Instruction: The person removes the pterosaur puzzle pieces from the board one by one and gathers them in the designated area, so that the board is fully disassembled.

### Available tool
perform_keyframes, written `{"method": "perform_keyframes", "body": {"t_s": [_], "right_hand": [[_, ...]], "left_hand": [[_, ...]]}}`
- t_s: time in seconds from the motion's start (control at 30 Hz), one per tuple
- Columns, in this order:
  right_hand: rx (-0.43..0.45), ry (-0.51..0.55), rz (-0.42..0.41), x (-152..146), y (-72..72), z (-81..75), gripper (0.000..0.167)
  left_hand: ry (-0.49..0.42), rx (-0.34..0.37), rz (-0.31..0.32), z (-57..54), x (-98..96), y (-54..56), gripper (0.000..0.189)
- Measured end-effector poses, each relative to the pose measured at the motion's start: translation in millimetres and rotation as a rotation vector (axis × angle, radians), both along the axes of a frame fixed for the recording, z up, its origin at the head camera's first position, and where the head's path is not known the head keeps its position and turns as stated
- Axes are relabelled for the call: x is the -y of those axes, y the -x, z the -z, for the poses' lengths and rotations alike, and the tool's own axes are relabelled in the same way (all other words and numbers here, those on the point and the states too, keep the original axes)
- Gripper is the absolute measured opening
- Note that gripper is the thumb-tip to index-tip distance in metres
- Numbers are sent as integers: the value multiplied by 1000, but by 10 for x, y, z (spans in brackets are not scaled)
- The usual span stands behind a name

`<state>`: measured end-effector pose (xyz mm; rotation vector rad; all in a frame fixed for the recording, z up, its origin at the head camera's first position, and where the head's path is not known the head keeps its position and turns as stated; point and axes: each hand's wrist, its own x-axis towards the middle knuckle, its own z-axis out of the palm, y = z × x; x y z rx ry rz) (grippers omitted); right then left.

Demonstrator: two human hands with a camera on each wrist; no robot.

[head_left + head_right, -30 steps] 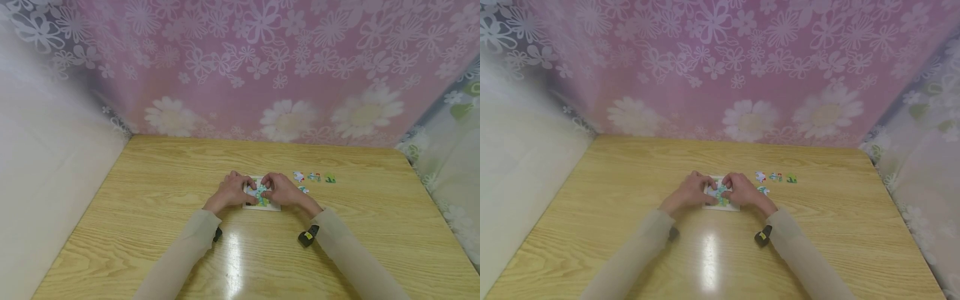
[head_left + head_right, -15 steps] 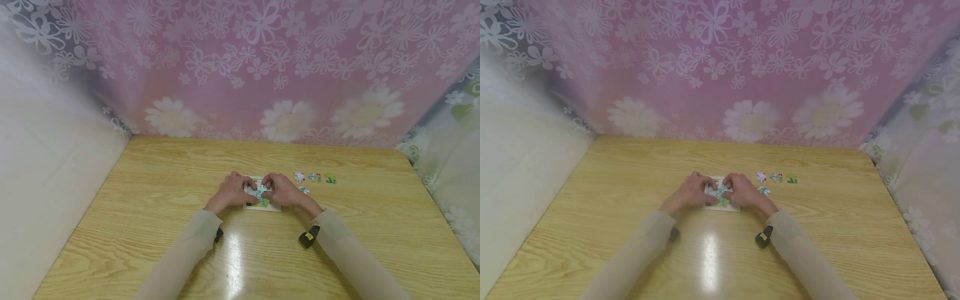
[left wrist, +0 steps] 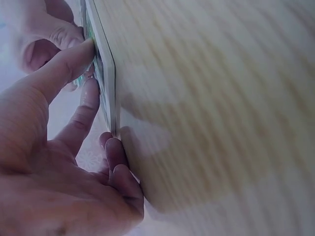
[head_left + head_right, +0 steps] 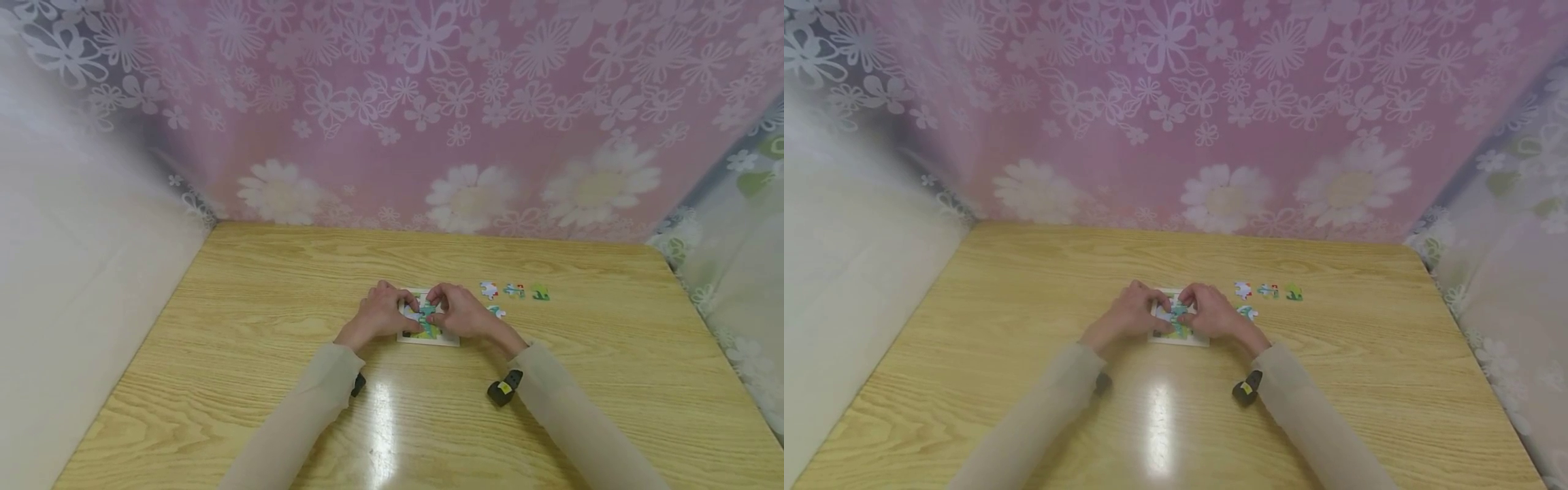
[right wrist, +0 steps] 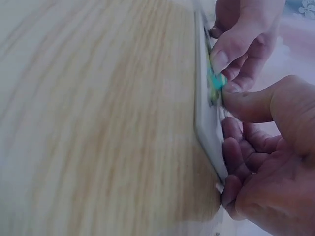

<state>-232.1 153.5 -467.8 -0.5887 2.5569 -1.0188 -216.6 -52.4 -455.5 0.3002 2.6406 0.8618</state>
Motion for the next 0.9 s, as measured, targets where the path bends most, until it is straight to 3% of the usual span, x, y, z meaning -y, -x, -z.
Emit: {"method": "perform_keyframes", "body": {"t_s": [0.3, 0.53, 0.9], "right_hand": [[49, 58, 20, 8, 1, 5, 24], [-16, 182, 39, -90, -56, -33, 17], [-75, 247, 142, -418, -142, -118, 17]], "left_hand": [[13, -10, 17, 13, 16, 5, 27], [4, -8, 26, -21, 7, -11, 25], [-2, -81, 58, -31, 18, -80, 24]]}}
